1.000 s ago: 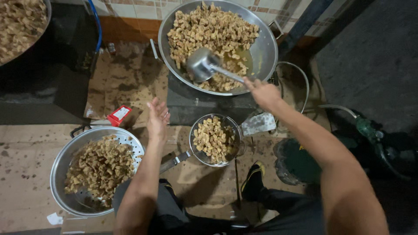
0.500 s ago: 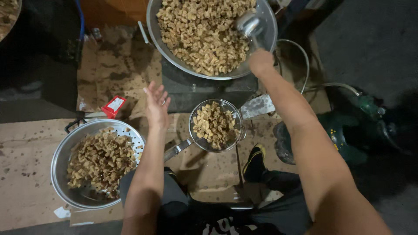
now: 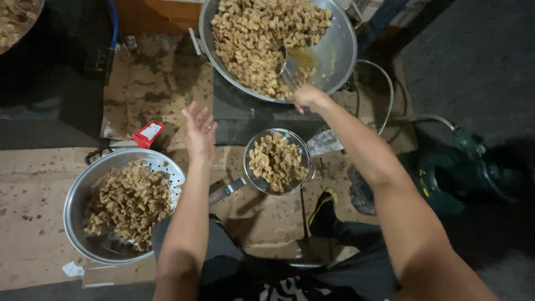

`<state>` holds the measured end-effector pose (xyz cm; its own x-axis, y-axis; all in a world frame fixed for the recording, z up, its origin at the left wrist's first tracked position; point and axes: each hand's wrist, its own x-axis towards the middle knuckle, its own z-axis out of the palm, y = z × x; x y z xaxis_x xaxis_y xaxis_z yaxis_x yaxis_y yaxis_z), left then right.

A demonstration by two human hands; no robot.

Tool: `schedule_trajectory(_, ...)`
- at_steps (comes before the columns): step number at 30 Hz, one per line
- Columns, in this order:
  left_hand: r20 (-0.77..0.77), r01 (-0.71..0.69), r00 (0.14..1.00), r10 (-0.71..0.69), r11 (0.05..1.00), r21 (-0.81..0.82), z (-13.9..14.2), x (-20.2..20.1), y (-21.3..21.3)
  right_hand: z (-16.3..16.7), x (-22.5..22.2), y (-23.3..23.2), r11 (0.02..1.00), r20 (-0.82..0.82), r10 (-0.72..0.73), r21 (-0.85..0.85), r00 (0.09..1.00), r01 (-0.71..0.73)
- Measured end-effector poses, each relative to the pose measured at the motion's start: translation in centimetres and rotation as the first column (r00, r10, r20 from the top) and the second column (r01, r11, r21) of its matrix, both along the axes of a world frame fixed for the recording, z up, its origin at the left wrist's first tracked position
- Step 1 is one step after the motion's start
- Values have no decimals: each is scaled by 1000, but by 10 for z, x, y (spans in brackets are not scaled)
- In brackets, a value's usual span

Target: The person scoops fried food from a large metal bowl using a ladle and transfers it into a wire mesh strainer held over a smaller bowl. The person repeats this scooping and transferring process multiple times.

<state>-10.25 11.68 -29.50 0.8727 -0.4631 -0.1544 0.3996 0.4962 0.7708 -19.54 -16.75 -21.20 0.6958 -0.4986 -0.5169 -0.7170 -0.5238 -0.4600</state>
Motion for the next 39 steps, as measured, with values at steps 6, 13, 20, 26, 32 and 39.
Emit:
schedule_trajectory(6,20,33,999,-33,999,22,40,-26,-12,39,-45,-20,489,29,-484,838,875,242)
schedule_trajectory(13,13,16,1000,-16,1000,22,72,-29,-53,72,-90,-72,89,-56,-682,983,729,159)
schedule_trajectory(20,30,38,999,-39,998,50,113,-7,-108,93,-111,-151,299,97,-695,940,712,164)
schedule_trajectory(26,60,39,997,-41,998,44,85,-9,-135,107,-202,-159,207,129,-681,978,721,20)
schedule_trajectory(32,48,16,999,-22,993,113,64,-39,-123,123,-336,-88,260,160,-701,965,695,40)
schedule_trajectory(39,85,74,993,-87,987,142,16,-101,-84,37,-439,14,304,98,-729,933,677,192)
